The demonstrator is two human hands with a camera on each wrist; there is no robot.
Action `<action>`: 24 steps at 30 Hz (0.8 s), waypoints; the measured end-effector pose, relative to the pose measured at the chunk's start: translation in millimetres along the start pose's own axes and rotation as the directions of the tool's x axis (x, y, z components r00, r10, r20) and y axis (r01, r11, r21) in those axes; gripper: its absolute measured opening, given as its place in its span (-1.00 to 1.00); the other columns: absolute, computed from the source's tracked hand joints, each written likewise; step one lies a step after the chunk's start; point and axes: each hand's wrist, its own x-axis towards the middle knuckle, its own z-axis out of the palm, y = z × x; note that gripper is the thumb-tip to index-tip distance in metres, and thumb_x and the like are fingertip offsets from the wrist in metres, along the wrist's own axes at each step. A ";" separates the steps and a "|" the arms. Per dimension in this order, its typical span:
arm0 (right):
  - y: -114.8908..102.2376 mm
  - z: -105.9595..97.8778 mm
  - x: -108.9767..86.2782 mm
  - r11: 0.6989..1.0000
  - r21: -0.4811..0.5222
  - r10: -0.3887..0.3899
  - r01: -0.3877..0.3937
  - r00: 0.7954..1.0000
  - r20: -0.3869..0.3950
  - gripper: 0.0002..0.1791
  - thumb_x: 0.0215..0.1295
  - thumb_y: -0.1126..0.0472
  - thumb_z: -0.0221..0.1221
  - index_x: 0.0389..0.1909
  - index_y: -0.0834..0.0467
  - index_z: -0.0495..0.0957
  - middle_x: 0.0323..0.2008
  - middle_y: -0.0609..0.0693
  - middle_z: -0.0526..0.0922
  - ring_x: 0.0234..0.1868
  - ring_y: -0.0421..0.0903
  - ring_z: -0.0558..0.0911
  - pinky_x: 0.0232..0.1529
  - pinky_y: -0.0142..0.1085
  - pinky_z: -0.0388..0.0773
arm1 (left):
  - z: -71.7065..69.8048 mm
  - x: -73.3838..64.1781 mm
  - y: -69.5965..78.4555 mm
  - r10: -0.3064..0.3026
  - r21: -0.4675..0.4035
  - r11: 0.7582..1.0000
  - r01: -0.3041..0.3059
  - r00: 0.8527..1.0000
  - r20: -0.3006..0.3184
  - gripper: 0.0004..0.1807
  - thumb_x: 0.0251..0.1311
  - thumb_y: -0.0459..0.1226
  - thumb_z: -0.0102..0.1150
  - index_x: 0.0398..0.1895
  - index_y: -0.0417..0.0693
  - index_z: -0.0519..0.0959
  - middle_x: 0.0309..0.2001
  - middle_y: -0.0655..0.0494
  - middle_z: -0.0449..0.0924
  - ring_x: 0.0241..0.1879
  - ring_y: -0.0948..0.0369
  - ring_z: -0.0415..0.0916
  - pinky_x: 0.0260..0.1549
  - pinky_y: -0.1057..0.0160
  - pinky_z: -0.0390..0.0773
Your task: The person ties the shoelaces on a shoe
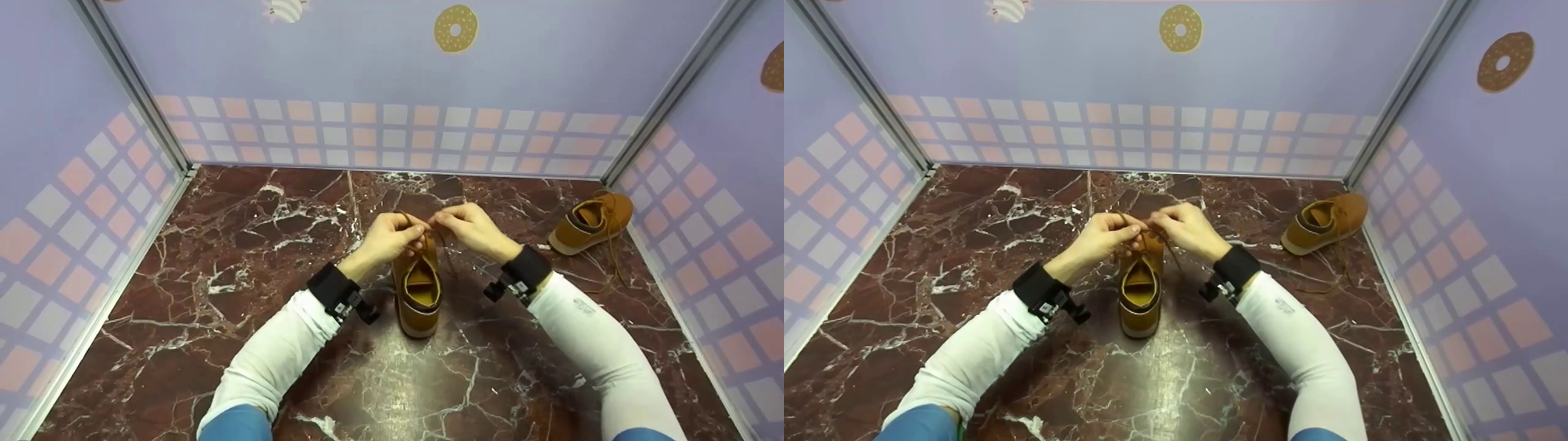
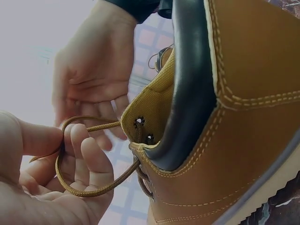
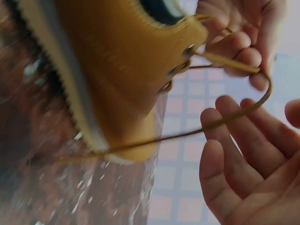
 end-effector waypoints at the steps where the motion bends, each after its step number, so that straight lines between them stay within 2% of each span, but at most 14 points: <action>1: 3.1 -2.1 -2.1 1.000 -0.010 0.007 -0.006 1.000 0.006 -0.64 0.69 0.26 0.09 0.00 0.36 0.84 -0.13 0.36 0.87 -0.33 -0.26 0.71 -0.24 -0.48 0.65 | 0.1 0.4 -0.2 0.006 -0.002 1.000 -0.006 1.000 -0.005 -0.77 0.61 -0.40 0.25 0.08 -0.42 0.77 -0.45 0.20 0.72 -0.47 0.32 0.66 -0.48 0.40 0.72; 6: 12.6 -10.1 -8.6 0.997 -0.077 -0.008 0.012 0.998 0.057 -0.70 0.48 0.34 0.18 -0.01 0.33 0.86 -0.22 0.30 0.88 -0.39 -0.32 0.64 -0.32 -0.50 0.56 | 0.5 1.6 -1.1 0.024 -0.032 0.999 -0.025 1.000 -0.019 -0.77 0.60 -0.41 0.25 0.09 -0.44 0.77 -0.44 0.21 0.73 -0.48 0.32 0.66 -0.48 0.40 0.72; 11: 13.9 -16.6 -13.1 0.993 -0.100 -0.050 0.064 0.990 0.133 -0.81 0.46 0.34 0.33 -0.07 0.33 0.87 -0.26 0.27 0.89 -0.46 -0.40 0.57 -0.38 -0.54 0.49 | 1.7 3.3 -1.2 0.028 -0.076 0.997 -0.029 1.000 -0.011 -0.77 0.60 -0.42 0.24 0.10 -0.46 0.75 -0.45 0.20 0.74 -0.48 0.31 0.67 -0.48 0.40 0.72; 17: 17.5 -15.4 -16.0 0.990 -0.119 -0.049 0.080 0.968 0.247 -0.86 0.45 0.33 0.41 -0.08 0.30 0.85 -0.26 0.22 0.89 -0.50 -0.40 0.58 -0.44 -0.53 0.50 | 2.0 4.3 -0.9 0.030 -0.080 0.996 -0.031 1.000 -0.003 -0.74 0.61 -0.43 0.24 0.14 -0.51 0.72 -0.43 0.19 0.75 -0.46 0.31 0.67 -0.48 0.41 0.72; 21: 16.6 -13.7 -17.2 0.983 -0.156 -0.054 0.093 0.970 0.239 -0.94 0.46 0.30 0.43 -0.18 0.21 0.86 -0.36 0.11 0.85 -0.53 -0.40 0.52 -0.47 -0.52 0.43 | 2.8 4.4 -0.6 0.030 -0.079 0.996 -0.031 1.000 -0.005 -0.74 0.61 -0.41 0.25 0.14 -0.47 0.73 -0.43 0.18 0.76 -0.45 0.31 0.69 -0.47 0.41 0.72; 24: 15.2 -14.1 -18.6 0.986 -0.138 -0.066 0.096 0.976 0.209 -0.95 0.45 0.33 0.43 -0.24 0.19 0.85 -0.42 0.09 0.82 -0.53 -0.39 0.51 -0.48 -0.52 0.42 | 3.1 5.4 -1.9 0.026 -0.090 0.996 -0.027 1.000 -0.015 -0.75 0.61 -0.40 0.25 0.14 -0.46 0.74 -0.43 0.17 0.78 -0.45 0.32 0.70 -0.47 0.40 0.73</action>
